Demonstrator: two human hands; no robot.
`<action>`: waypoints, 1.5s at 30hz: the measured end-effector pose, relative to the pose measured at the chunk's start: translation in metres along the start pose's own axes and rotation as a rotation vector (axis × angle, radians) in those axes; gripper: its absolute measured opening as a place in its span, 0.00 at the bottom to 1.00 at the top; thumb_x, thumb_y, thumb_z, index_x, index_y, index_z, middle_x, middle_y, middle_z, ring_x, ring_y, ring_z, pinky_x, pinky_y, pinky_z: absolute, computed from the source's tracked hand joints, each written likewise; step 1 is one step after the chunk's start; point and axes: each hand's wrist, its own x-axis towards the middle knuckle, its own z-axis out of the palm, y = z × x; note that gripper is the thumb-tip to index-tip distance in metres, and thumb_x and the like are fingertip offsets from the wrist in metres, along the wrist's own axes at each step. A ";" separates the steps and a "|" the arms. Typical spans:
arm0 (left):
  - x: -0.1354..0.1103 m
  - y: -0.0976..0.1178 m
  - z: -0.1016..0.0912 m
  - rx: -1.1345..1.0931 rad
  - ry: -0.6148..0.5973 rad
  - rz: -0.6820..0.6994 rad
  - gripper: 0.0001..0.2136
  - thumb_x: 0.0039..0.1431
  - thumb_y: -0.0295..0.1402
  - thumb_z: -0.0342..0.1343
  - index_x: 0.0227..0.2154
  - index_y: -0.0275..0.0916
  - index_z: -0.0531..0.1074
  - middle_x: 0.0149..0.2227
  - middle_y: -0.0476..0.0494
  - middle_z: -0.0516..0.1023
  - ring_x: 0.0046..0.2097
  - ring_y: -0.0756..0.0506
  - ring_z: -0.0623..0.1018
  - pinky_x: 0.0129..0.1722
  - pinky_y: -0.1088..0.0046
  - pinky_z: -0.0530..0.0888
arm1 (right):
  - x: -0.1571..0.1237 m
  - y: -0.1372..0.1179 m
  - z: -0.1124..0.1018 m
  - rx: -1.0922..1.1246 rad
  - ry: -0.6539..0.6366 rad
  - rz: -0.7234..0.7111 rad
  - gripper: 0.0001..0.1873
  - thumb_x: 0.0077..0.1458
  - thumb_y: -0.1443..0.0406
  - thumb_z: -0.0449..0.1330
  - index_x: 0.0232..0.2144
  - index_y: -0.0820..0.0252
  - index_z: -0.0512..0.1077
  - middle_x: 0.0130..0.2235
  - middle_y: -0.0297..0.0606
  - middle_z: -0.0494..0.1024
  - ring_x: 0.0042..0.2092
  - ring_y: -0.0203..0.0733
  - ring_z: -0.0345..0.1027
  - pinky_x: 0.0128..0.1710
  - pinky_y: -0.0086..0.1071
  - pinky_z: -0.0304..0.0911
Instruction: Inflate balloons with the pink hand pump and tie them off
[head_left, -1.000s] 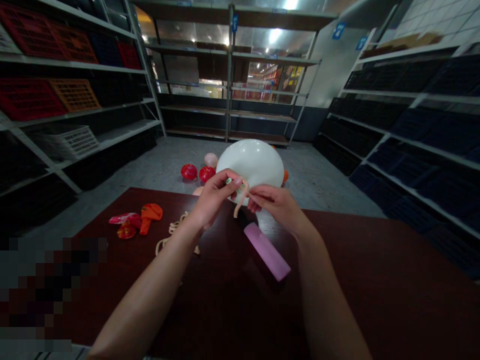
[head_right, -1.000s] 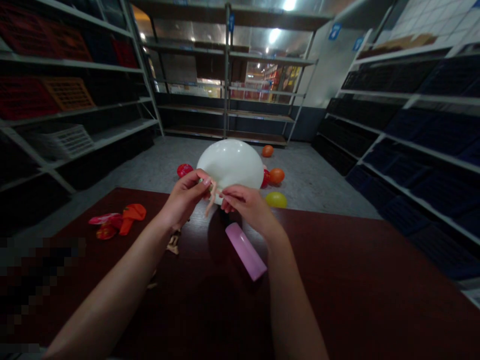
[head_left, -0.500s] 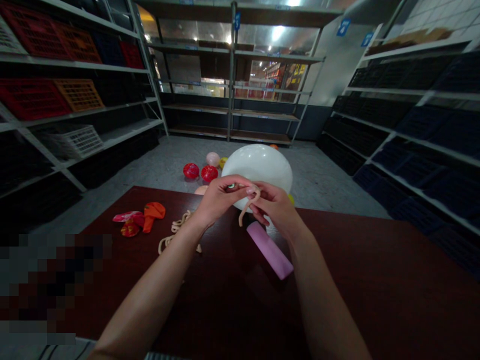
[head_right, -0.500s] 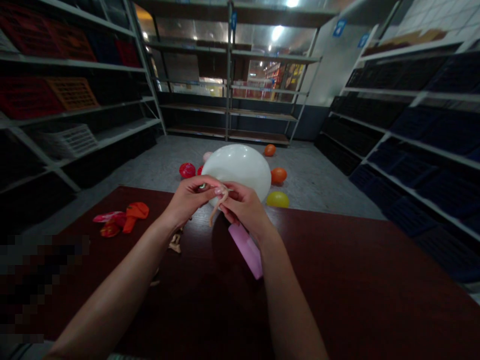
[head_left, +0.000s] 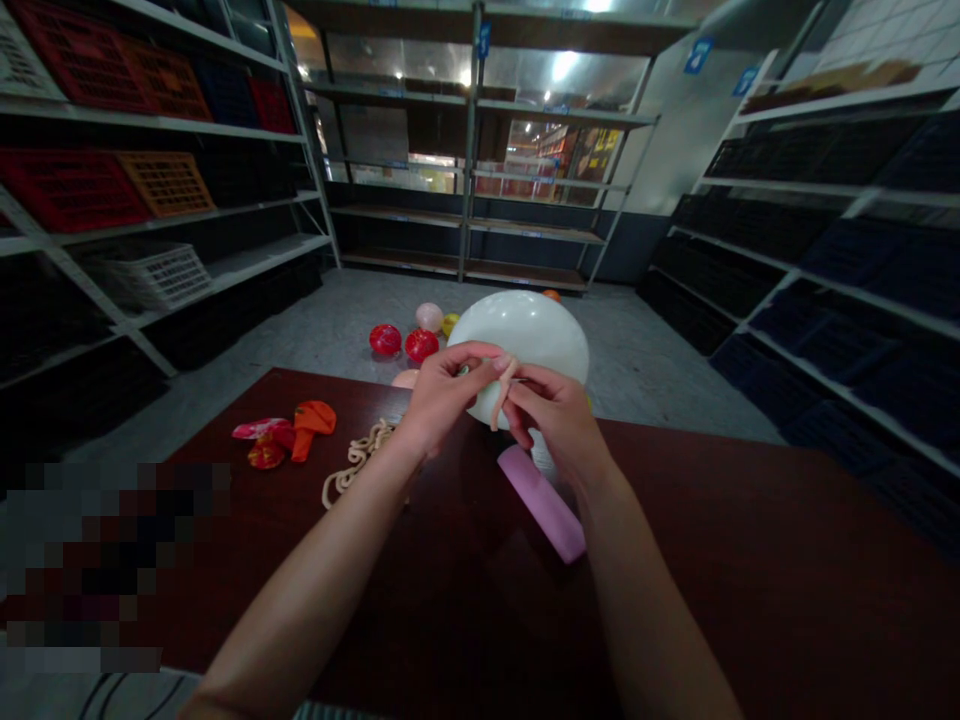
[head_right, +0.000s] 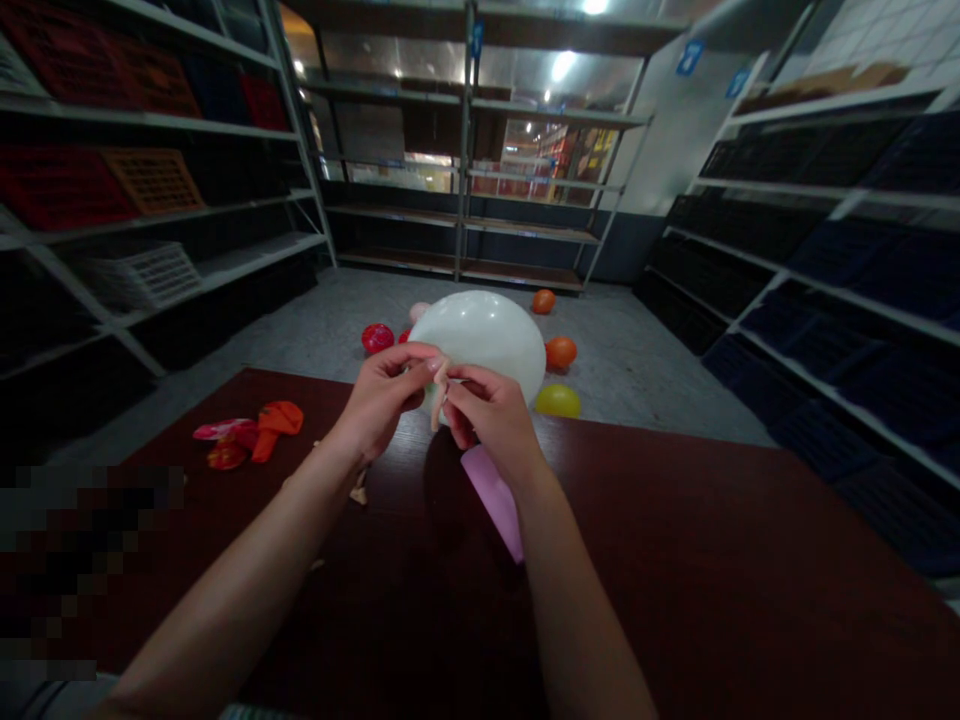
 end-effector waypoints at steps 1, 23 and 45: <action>0.000 0.001 -0.001 -0.005 -0.020 -0.020 0.13 0.48 0.42 0.72 0.31 0.39 0.82 0.22 0.51 0.66 0.22 0.54 0.62 0.21 0.76 0.56 | -0.001 -0.001 0.000 -0.004 -0.004 -0.003 0.14 0.53 0.54 0.65 0.35 0.58 0.77 0.17 0.24 0.68 0.15 0.28 0.55 0.15 0.25 0.48; -0.002 -0.008 0.014 -0.209 0.049 0.133 0.24 0.53 0.33 0.70 0.36 0.44 0.55 0.28 0.57 0.69 0.26 0.54 0.72 0.24 0.79 0.66 | 0.003 0.009 0.014 0.114 0.244 -0.095 0.12 0.52 0.54 0.66 0.32 0.56 0.74 0.18 0.25 0.68 0.17 0.29 0.56 0.16 0.26 0.51; -0.005 -0.006 -0.001 0.890 -0.115 0.702 0.08 0.72 0.31 0.51 0.49 0.37 0.72 0.44 0.40 0.78 0.46 0.44 0.78 0.45 0.69 0.75 | -0.004 0.003 0.008 -0.467 0.357 -0.332 0.11 0.65 0.60 0.53 0.35 0.57 0.71 0.22 0.26 0.70 0.24 0.32 0.64 0.27 0.29 0.60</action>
